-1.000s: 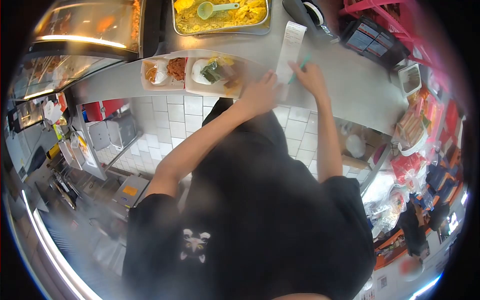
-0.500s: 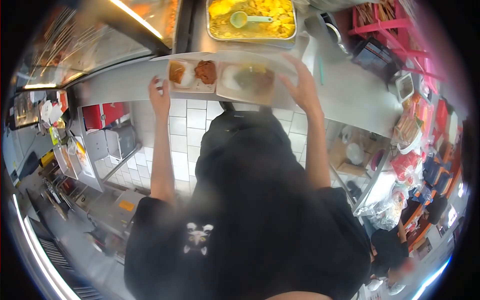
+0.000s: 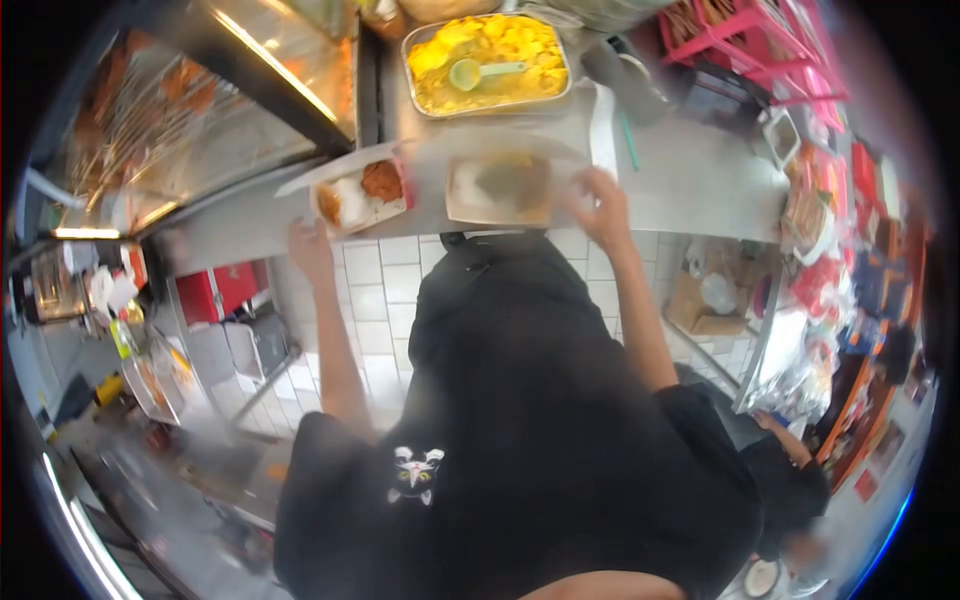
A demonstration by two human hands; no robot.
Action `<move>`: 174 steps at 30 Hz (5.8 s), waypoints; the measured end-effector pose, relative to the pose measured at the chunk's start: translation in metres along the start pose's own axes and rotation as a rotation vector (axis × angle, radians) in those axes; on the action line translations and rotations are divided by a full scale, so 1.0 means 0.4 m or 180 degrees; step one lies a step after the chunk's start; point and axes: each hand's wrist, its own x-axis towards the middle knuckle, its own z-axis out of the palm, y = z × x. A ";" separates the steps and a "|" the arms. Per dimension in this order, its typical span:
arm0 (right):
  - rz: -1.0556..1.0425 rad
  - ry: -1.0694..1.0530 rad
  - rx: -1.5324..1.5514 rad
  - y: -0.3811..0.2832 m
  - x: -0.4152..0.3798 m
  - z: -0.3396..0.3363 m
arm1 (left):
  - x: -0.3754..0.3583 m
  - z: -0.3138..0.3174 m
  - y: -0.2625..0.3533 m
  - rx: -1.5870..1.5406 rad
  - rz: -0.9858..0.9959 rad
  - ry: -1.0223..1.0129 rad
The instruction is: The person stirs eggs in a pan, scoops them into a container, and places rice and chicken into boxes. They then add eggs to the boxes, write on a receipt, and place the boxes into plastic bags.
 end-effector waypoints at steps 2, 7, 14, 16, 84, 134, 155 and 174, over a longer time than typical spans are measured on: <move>-0.0128 -0.0568 -0.0029 0.002 -0.045 0.013 | -0.034 -0.004 0.076 -0.0101 0.0166 0.0185; -0.0329 -0.1019 -0.1564 0.028 -0.041 0.124 | -0.089 0.043 0.400 -0.0918 0.1614 -0.0593; -0.0069 -0.0636 -0.1108 -0.010 0.003 0.155 | -0.019 0.124 0.614 -0.1978 0.1705 -0.0830; -0.0326 0.0247 -0.0869 -0.046 0.025 0.124 | -0.007 0.138 0.615 -0.2218 0.1348 -0.1373; -0.2266 -0.1795 -0.0928 0.128 -0.007 0.105 | -0.143 0.159 0.515 0.0121 0.3363 -0.2739; 0.1267 -0.0307 0.1993 0.212 -0.007 0.147 | -0.224 0.334 0.731 -0.0394 0.1396 -0.1993; 0.0184 -0.1204 0.0084 -0.219 0.033 0.700 | 0.065 0.131 -0.078 -0.0260 0.0750 -0.0628; 0.0870 -0.1267 0.0385 -0.211 0.088 0.629 | 0.132 -0.035 -0.024 -0.1318 -0.0380 -0.2039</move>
